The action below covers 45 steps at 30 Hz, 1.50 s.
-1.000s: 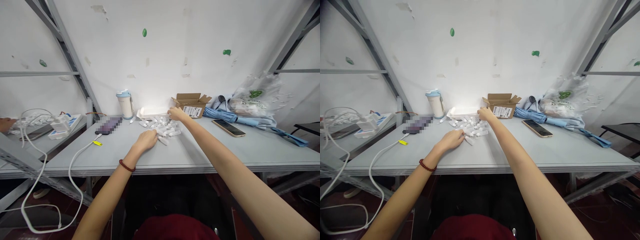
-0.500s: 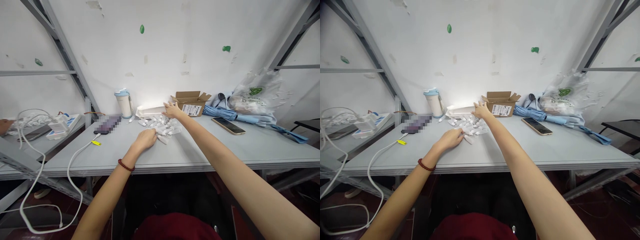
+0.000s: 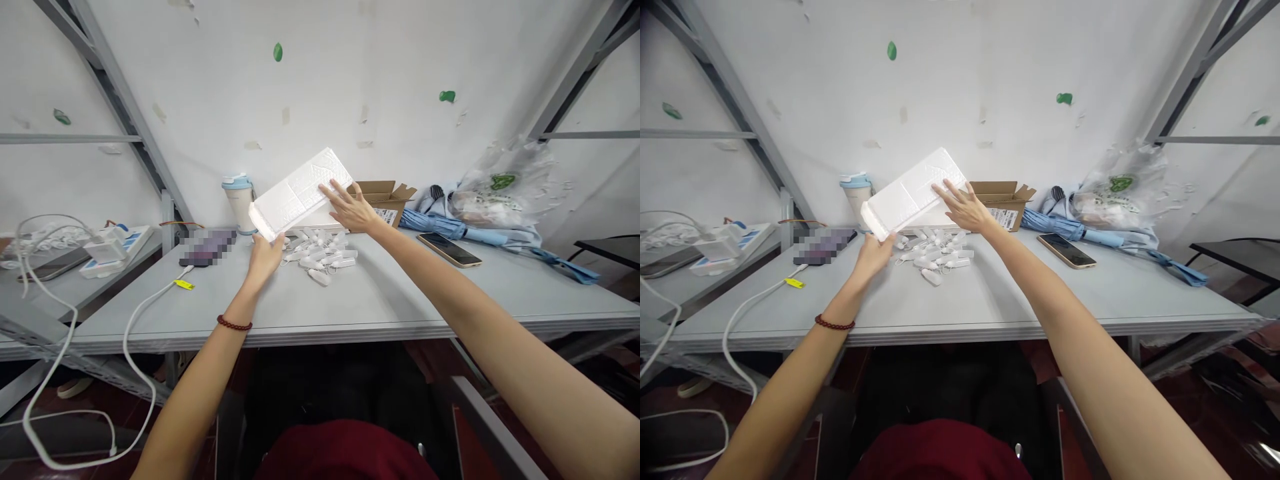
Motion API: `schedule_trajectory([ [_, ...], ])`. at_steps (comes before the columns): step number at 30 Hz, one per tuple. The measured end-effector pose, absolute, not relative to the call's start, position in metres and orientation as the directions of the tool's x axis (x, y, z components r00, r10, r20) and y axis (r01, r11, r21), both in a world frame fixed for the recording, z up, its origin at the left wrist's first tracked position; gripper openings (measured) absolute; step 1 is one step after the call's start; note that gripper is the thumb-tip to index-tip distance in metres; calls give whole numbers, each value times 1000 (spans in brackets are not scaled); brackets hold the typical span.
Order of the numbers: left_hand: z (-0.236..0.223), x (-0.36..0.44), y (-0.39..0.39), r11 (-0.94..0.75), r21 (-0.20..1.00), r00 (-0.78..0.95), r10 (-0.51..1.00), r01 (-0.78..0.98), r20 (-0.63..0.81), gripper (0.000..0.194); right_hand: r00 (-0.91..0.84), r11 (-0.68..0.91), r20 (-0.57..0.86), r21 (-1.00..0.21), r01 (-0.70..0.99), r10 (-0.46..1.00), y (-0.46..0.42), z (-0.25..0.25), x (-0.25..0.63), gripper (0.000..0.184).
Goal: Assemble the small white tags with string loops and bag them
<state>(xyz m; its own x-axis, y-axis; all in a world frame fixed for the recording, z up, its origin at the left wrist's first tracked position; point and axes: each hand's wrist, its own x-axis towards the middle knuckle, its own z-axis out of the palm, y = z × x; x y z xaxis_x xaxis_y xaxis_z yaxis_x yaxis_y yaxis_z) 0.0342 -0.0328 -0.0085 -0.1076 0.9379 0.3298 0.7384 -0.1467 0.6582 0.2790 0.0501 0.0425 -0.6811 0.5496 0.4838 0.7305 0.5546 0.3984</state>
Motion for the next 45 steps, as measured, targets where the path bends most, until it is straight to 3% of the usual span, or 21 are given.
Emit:
schedule_trajectory([
  [2, -10, 33, -31, -225, 874, -286, 884, 431, 369, 43, -686, 555, 544, 416, 720, 483, 51, 29, 289, 59],
  [3, -10, 34, -32, -268, 924, -369, 858, 274, 358, 41, -691, 558, 562, 426, 712, 454, 51, 21, 294, 55],
  [6, -8, 40, -35, -355, 934, -397, 850, 52, 345, 34, -690, 553, 603, 443, 706, 399, 49, -9, 306, 46],
  [11, -5, 44, -41, -339, 938, -326, 897, -71, 299, 36, -606, 505, 692, 389, 771, 392, 32, -36, 313, 34],
  [16, -4, 44, -44, -259, 964, -270, 934, -64, 233, 40, -570, 528, 718, 328, 783, 400, 10, -25, 300, 32],
  [21, -2, 50, -50, -187, 982, -50, 981, -6, 186, 40, -698, 639, 600, 369, 675, 390, -12, -16, 270, 69],
  [28, 5, 55, -57, -244, 962, 210, 954, 124, 215, 34, -733, 705, 564, 335, 625, 381, -23, -20, 251, 88],
  [34, 4, 58, -57, -231, 957, 145, 967, 173, 207, 25, -687, 713, 622, 279, 644, 376, -16, -24, 254, 89],
  [40, 4, 58, -57, -202, 966, 18, 979, 164, 201, 31, -631, 695, 694, 261, 670, 348, -12, -23, 260, 77],
  [45, 5, 54, -54, -229, 944, -24, 970, 236, 242, 32, -534, 638, 731, 178, 750, 424, -5, -20, 272, 69],
])
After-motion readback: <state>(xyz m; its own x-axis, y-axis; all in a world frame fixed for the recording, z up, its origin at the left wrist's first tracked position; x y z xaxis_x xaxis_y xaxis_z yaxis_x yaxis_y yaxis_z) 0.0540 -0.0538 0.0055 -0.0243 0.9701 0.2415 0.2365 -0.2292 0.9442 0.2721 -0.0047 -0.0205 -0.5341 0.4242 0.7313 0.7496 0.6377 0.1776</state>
